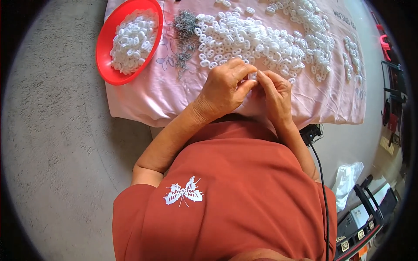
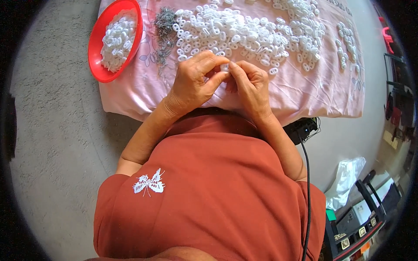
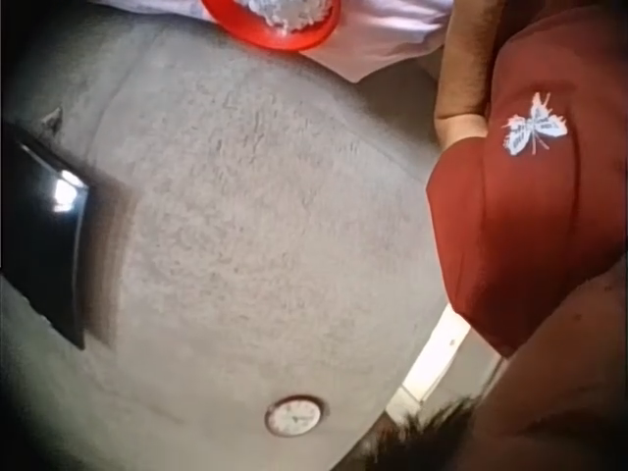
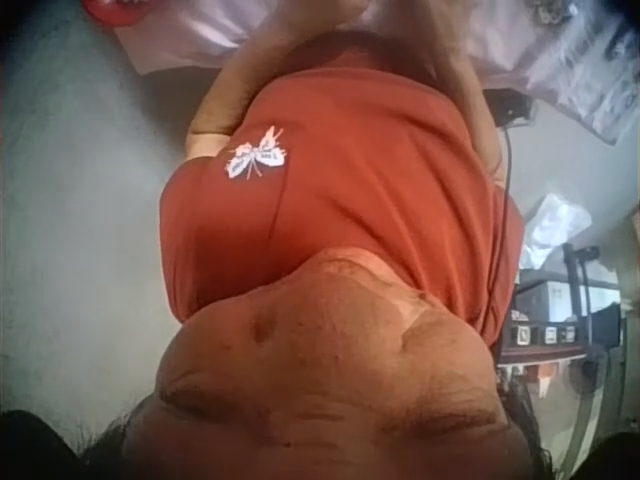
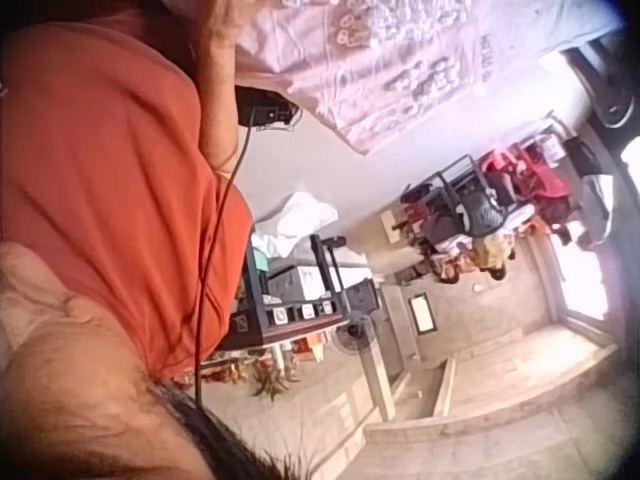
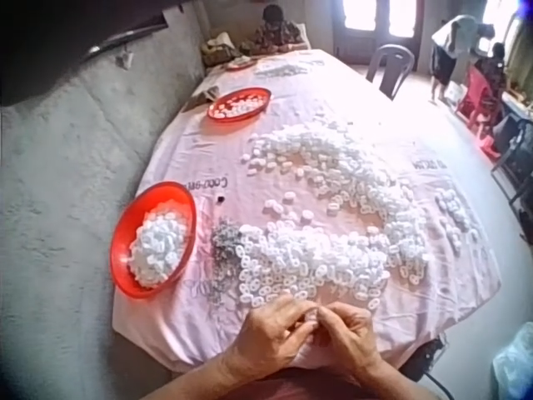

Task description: The person connects small plastic pieces together by hand from a pile on the table.

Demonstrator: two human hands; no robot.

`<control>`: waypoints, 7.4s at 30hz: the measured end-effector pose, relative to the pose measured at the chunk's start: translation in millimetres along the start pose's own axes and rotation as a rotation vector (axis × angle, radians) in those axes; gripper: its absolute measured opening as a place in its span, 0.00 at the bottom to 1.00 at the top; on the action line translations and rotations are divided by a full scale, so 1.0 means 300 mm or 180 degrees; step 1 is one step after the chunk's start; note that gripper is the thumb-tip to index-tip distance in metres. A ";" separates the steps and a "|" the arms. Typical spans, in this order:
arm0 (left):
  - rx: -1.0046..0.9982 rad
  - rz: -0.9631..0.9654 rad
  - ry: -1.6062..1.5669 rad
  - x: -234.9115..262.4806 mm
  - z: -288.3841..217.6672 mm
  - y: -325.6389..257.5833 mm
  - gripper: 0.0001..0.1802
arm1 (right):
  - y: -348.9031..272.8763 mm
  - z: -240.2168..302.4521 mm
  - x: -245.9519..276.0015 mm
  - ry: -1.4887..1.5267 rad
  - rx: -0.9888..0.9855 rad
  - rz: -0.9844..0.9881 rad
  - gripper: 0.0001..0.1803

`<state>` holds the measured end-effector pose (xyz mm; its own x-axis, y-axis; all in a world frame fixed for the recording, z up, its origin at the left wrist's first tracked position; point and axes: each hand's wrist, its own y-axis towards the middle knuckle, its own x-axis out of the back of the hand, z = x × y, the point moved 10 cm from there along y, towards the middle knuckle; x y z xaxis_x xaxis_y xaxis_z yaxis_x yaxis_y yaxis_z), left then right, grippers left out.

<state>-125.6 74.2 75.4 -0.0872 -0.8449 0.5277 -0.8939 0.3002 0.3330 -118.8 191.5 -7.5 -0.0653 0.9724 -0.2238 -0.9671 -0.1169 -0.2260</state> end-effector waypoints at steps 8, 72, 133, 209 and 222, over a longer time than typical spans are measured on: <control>0.0176 0.0033 -0.0046 0.029 0.021 -0.036 0.09 | -0.012 0.003 -0.028 -0.0571 0.0087 0.0242 0.15; -0.0209 0.0320 0.0788 -0.139 0.056 0.149 0.03 | -0.071 0.065 0.139 0.0414 0.1443 -0.1124 0.07; 0.0941 0.0306 0.0480 0.035 0.143 -0.019 0.06 | -0.020 0.013 0.093 0.0397 0.0740 -0.0350 0.09; 0.1449 0.0105 -0.0523 0.063 0.178 -0.053 0.08 | -0.029 0.028 0.068 0.0191 0.0761 -0.0115 0.14; 0.1865 0.0162 -0.2204 -0.124 0.177 0.003 0.06 | -0.027 0.039 0.078 0.0448 0.0574 -0.0036 0.14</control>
<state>-146.5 82.5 14.6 -0.2083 -0.9707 -0.1199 -0.9457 0.2311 -0.2284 -115.2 217.5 0.2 -0.0316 0.9343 -0.3551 -0.9967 -0.0561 -0.0589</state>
